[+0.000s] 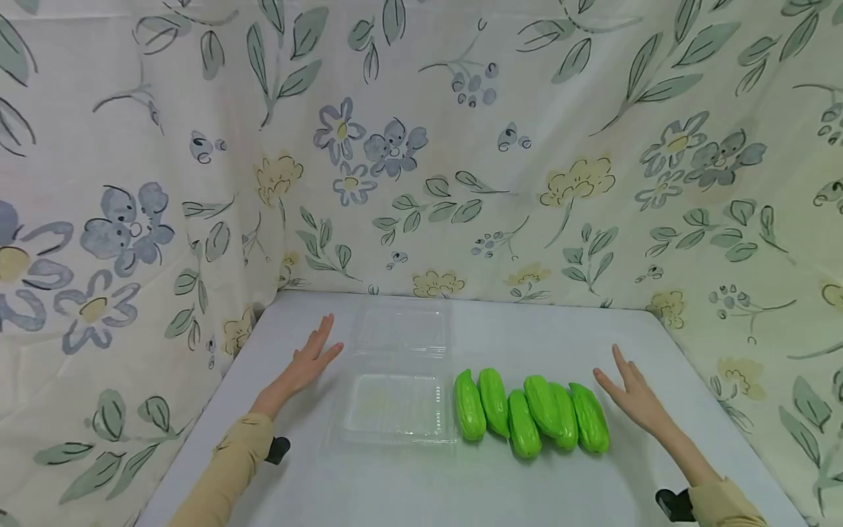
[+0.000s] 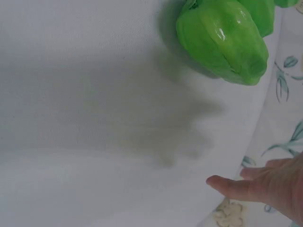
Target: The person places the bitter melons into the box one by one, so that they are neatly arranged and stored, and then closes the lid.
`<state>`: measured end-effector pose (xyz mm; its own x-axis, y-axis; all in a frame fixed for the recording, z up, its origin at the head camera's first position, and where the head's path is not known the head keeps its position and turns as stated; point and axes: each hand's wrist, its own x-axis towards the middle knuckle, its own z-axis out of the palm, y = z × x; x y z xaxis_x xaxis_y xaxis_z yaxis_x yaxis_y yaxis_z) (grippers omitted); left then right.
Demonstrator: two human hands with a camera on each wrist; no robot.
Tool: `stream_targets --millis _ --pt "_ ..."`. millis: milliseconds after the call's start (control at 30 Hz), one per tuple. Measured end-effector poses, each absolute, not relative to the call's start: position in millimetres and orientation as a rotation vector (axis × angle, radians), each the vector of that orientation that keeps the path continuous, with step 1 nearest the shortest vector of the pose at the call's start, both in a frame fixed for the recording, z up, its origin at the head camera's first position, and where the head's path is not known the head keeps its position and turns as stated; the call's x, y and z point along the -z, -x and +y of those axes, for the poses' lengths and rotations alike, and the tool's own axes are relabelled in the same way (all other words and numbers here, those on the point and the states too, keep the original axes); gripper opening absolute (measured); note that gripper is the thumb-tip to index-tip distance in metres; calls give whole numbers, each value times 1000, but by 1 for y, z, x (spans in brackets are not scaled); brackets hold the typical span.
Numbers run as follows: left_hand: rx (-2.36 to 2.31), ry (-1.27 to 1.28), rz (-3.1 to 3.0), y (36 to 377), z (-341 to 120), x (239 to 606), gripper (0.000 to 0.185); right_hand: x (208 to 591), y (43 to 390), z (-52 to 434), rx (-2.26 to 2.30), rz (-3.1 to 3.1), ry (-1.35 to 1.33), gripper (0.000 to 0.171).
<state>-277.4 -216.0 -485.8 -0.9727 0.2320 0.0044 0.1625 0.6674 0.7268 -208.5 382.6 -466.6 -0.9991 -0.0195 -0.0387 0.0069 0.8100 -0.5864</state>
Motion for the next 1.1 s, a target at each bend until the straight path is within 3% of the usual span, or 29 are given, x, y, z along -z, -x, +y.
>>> stream_targets --millis 567,1100 --pt "-1371 -391 2688 276 -205 493 71 470 200 363 1044 2809 -18 82" --pt "-1649 -476 2604 274 -192 500 55 479 188 352 1060 2712 -95 81"
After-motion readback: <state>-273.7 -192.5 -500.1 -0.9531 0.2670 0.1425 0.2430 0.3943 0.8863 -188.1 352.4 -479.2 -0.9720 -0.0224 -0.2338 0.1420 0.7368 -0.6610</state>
